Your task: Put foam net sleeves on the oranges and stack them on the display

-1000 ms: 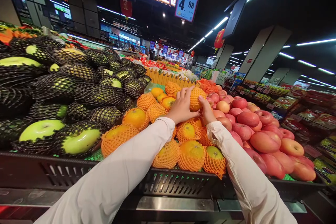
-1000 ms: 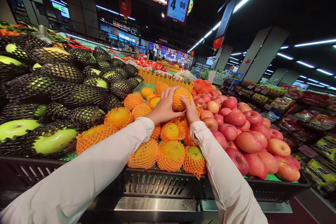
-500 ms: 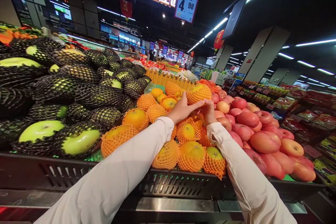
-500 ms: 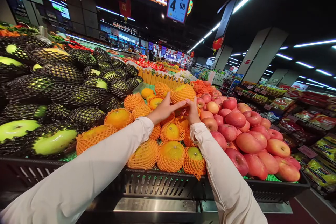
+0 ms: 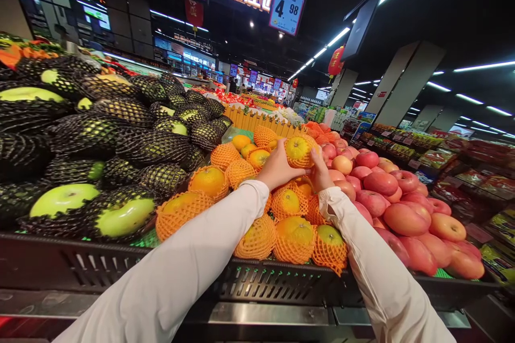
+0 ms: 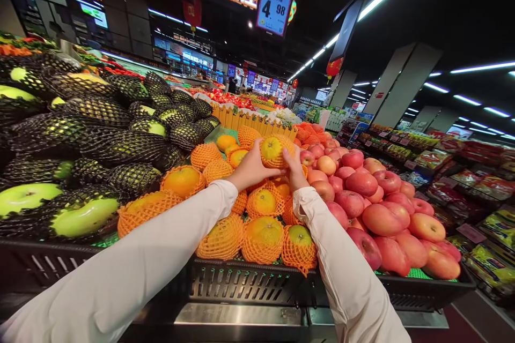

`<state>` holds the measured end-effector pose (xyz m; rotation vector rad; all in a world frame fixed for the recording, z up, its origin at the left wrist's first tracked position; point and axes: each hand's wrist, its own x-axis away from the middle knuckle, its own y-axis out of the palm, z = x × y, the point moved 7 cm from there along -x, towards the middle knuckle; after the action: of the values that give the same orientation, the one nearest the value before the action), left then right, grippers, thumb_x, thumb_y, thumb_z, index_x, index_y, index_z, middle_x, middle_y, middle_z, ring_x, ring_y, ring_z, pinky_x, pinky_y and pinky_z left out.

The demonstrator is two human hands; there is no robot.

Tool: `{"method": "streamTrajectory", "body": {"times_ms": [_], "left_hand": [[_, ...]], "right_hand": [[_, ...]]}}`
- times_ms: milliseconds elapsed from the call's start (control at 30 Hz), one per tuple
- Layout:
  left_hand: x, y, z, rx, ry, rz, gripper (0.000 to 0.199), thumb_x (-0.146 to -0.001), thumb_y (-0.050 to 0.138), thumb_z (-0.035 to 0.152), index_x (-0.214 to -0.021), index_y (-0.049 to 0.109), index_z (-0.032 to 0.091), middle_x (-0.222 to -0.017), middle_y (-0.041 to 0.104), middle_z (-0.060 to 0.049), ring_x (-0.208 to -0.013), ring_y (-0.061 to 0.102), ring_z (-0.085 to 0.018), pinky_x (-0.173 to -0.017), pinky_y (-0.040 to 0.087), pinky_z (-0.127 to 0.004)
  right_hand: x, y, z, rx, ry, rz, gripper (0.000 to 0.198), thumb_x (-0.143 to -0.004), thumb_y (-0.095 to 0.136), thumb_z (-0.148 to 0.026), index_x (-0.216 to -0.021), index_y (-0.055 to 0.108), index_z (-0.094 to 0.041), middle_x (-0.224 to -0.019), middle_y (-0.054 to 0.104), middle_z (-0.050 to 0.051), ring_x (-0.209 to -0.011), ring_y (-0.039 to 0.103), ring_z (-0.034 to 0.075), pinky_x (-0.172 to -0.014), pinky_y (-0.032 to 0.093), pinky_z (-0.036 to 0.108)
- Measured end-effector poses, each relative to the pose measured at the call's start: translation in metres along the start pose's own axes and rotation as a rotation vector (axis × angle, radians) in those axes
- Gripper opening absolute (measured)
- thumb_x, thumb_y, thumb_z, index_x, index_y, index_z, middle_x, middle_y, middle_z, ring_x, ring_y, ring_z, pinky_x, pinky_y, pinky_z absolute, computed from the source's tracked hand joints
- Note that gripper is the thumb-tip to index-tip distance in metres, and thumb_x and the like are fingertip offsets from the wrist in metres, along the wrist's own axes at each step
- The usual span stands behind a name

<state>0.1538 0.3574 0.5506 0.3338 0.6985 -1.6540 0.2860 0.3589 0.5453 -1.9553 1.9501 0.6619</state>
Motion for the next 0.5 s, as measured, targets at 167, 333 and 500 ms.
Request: {"method": "streamTrajectory", "body": {"times_ms": [167, 333, 500], "left_hand": [[0.0021, 0.0012, 0.0069, -0.024, 0.047, -0.046, 0.107, -0.060, 0.090, 0.046, -0.144, 0.029, 0.016, -0.136, 0.059, -0.022, -0.120, 0.062, -0.037, -0.102, 0.050, -0.053], [0.0024, 0.0062, 0.0053, 0.269, -0.030, -0.126, 0.083, -0.080, 0.070, 0.059, -0.143, 0.030, 0.024, -0.137, 0.061, -0.015, -0.123, 0.062, -0.029, -0.108, 0.049, -0.047], [0.0039, 0.0093, 0.0061, 0.475, -0.098, -0.143, 0.060, -0.082, 0.069, 0.054, -0.126, 0.048, 0.021, -0.136, 0.062, -0.014, -0.123, 0.063, -0.025, -0.107, 0.050, -0.041]], "right_hand": [[-0.0023, -0.0052, -0.0052, 0.029, -0.052, 0.081, 0.063, -0.076, 0.060, -0.064, -0.123, 0.048, -0.024, -0.132, 0.059, 0.004, -0.126, 0.058, 0.019, -0.101, 0.057, 0.037], [0.0008, -0.0062, -0.0080, 0.105, 0.015, 0.132, 0.080, -0.069, 0.050, -0.079, -0.124, 0.047, -0.022, -0.135, 0.058, 0.009, -0.128, 0.056, 0.024, -0.094, 0.059, 0.040], [0.0037, -0.0052, -0.0080, 0.048, 0.027, 0.103, 0.081, -0.072, 0.045, -0.078, -0.130, 0.048, -0.021, -0.134, 0.060, 0.009, -0.127, 0.058, 0.025, -0.096, 0.058, 0.041]]}}
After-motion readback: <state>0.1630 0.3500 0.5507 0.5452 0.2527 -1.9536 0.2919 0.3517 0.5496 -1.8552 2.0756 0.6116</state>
